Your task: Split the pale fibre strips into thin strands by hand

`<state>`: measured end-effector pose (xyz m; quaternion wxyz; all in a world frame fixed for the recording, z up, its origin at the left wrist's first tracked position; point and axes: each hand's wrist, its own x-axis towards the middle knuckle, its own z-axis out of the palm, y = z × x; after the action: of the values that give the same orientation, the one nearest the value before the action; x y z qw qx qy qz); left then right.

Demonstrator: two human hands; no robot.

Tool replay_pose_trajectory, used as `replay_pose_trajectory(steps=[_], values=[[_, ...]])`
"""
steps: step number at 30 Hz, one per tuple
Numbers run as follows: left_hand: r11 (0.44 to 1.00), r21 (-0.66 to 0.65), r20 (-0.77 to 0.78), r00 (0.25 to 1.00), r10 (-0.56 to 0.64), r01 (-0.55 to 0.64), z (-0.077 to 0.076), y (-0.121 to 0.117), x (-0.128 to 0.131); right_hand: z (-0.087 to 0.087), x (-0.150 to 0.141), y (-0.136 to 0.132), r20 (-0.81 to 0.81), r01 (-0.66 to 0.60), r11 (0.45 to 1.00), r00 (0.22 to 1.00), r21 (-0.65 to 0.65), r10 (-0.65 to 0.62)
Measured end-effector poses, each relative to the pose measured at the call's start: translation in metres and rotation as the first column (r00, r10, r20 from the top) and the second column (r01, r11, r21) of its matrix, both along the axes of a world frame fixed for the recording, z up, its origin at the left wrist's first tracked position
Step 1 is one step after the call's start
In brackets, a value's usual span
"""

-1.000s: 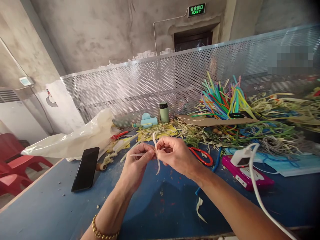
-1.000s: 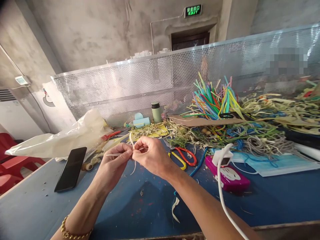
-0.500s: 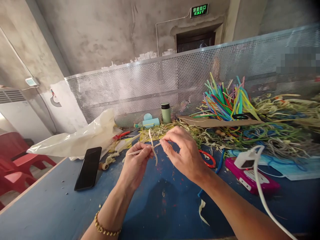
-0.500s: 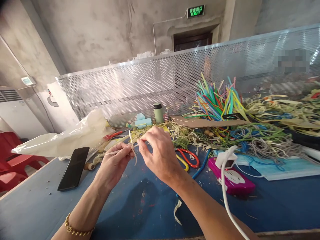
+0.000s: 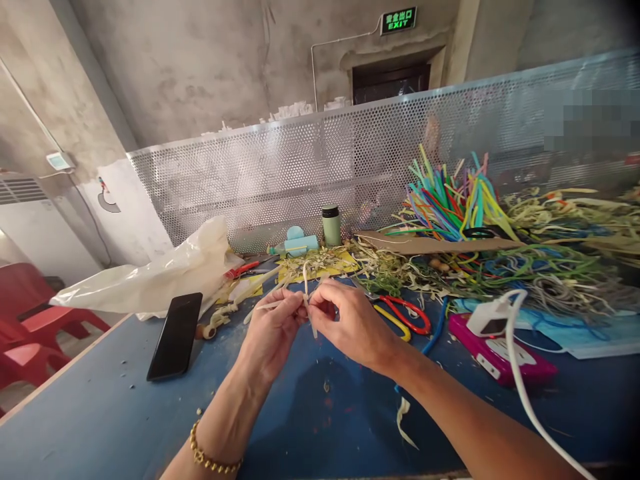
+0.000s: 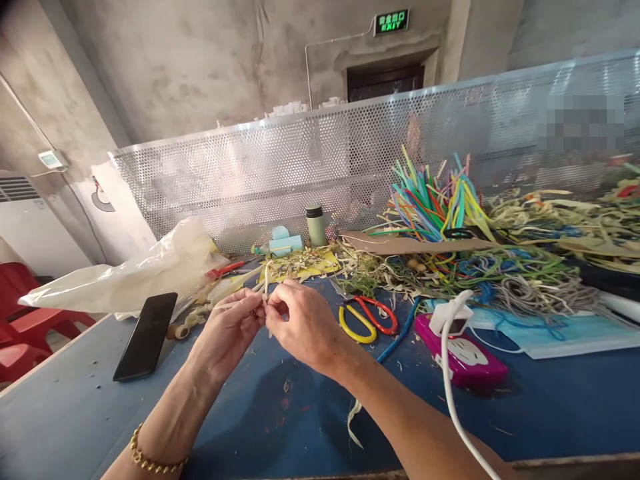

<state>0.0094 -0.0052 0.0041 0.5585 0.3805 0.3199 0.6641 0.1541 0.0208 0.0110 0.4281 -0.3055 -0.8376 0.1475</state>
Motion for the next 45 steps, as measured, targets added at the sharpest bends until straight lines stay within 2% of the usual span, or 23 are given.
replay_pose_trajectory(steps=[15,20,22,24,28,34,37,40,45], values=[[1.0,0.01,-0.034,0.999,0.029,-0.028,-0.001,0.001,-0.002,0.003,0.0,-0.005,0.018,-0.047,0.999,0.999,0.004,0.047],[0.998,0.07,-0.11,0.994,0.005,0.003,0.0,0.002,-0.005,0.009,0.008,0.0,-0.137,0.048,0.992,0.99,0.114,-0.032],[0.994,0.104,-0.158,0.987,-0.014,0.03,-0.001,0.002,-0.006,0.012,0.011,0.001,-0.164,0.051,0.995,0.986,0.09,-0.035],[0.992,0.118,-0.196,0.98,-0.022,0.045,-0.002,0.002,-0.007,0.013,0.012,0.003,-0.134,-0.008,1.0,0.991,0.018,0.01],[0.99,0.141,-0.243,0.969,0.03,0.005,-0.004,0.002,-0.008,0.01,0.01,0.004,-0.119,-0.094,0.994,0.989,-0.062,0.086],[0.975,0.212,-0.405,0.902,0.15,-0.067,-0.004,0.002,-0.006,0.006,0.007,0.005,-0.139,-0.033,0.999,0.99,-0.024,0.03],[0.967,0.246,-0.459,0.872,0.172,-0.061,-0.003,0.001,-0.006,0.006,0.007,0.006,-0.139,-0.067,0.997,0.988,-0.046,0.06],[0.969,0.243,-0.457,0.875,0.159,-0.049,-0.003,0.002,-0.008,0.006,0.008,0.007,-0.13,-0.119,0.991,0.985,-0.062,0.11],[0.974,0.224,-0.37,0.921,0.122,-0.039,-0.006,0.004,-0.011,0.007,0.008,0.007,-0.099,-0.098,0.995,0.99,0.027,0.1]])
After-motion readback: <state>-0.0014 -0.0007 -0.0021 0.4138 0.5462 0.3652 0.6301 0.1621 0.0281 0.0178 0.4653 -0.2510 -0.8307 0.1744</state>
